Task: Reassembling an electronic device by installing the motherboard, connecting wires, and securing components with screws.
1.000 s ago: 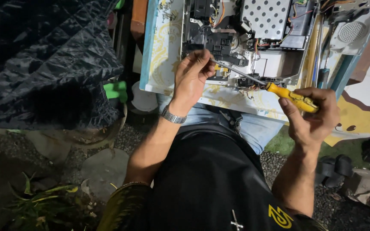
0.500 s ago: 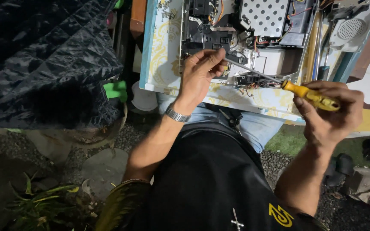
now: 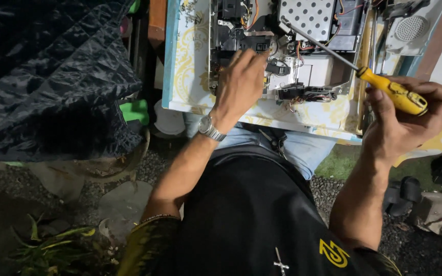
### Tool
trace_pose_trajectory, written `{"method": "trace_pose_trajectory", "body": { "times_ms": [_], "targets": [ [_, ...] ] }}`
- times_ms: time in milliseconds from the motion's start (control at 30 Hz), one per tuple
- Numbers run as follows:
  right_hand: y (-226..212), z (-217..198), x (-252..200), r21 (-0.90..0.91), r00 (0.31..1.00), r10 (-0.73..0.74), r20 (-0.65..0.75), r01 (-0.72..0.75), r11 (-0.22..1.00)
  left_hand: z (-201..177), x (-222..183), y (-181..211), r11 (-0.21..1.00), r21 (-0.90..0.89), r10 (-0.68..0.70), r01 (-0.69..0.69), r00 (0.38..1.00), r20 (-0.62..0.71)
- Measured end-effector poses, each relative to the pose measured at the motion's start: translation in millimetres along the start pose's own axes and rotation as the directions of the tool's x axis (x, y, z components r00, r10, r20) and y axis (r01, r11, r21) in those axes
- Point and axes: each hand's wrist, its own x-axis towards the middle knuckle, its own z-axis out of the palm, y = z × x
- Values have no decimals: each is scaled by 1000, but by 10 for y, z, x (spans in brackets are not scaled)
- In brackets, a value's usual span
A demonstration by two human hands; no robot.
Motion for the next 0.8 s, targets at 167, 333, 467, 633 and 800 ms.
{"method": "trace_pose_trajectory", "body": {
  "times_ms": [167, 333, 467, 633, 800],
  "targets": [
    [-79, 59, 85, -61, 998, -57, 39, 59, 996, 170, 113, -65, 972, 234, -77, 28, 976, 202],
    [-76, 80, 91, -40, 995, -75, 60, 78, 996, 291, 98, -127, 963, 268, -88, 19, 964, 250],
    [-53, 85, 91, -1, 996, -37, 86, 37, 999, 433, 57, -219, 955, 295, -41, -29, 972, 230],
    [-51, 109, 85, 29, 997, -8, 71, 6, 1000, 375, 55, -146, 922, 381, -12, -76, 975, 223],
    [-48, 107, 103, -38, 990, -63, 124, 68, 997, 304, 119, -59, 901, 429, -55, -63, 965, 258]
  ]
}}
